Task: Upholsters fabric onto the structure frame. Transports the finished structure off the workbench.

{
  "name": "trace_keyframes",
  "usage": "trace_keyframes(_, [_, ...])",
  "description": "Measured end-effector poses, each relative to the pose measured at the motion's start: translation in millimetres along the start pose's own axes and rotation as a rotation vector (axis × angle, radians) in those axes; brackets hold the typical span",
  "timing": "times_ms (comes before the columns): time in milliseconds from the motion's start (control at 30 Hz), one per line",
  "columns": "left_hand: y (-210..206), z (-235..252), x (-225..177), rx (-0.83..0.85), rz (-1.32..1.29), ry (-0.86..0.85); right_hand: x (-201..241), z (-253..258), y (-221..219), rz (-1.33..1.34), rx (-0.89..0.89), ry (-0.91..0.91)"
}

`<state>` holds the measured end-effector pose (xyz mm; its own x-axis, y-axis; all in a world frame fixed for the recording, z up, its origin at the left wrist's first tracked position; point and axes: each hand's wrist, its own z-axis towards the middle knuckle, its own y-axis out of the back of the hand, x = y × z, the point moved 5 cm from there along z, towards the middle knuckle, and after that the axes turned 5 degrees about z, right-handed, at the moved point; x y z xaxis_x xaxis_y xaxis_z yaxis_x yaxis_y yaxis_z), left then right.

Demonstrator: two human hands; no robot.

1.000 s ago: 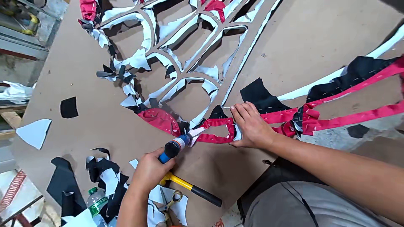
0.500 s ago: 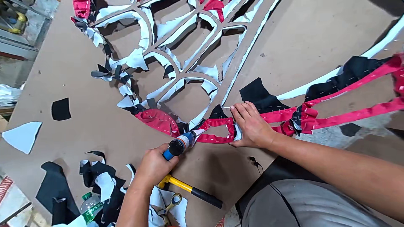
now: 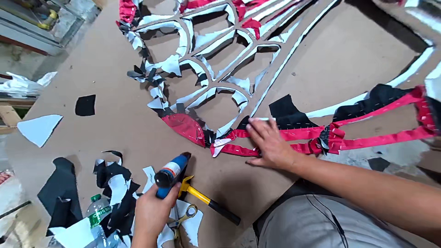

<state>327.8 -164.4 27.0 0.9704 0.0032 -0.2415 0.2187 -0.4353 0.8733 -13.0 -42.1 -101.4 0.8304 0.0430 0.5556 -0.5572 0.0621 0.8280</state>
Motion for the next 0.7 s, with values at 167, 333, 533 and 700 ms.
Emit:
trace_keyframes(167, [-27.6,-42.8,20.8,0.012,-0.038,0.074,73.0,74.1,-62.7,0.079,0.113,0.304])
trace_keyframes(333, [-51.0,-49.6,11.1,0.041,-0.041,0.072,63.5,98.8,-72.7,0.13,0.048,0.321])
trace_keyframes(533, [-65.9,-26.9,-13.3,0.054,0.004,-0.001,57.5,98.9,-76.4,0.233,0.047,0.209])
trace_keyframes(700, [-60.5,-7.2,-31.6,0.069,0.045,-0.002,56.7,97.6,-78.1,0.259,0.033,0.163])
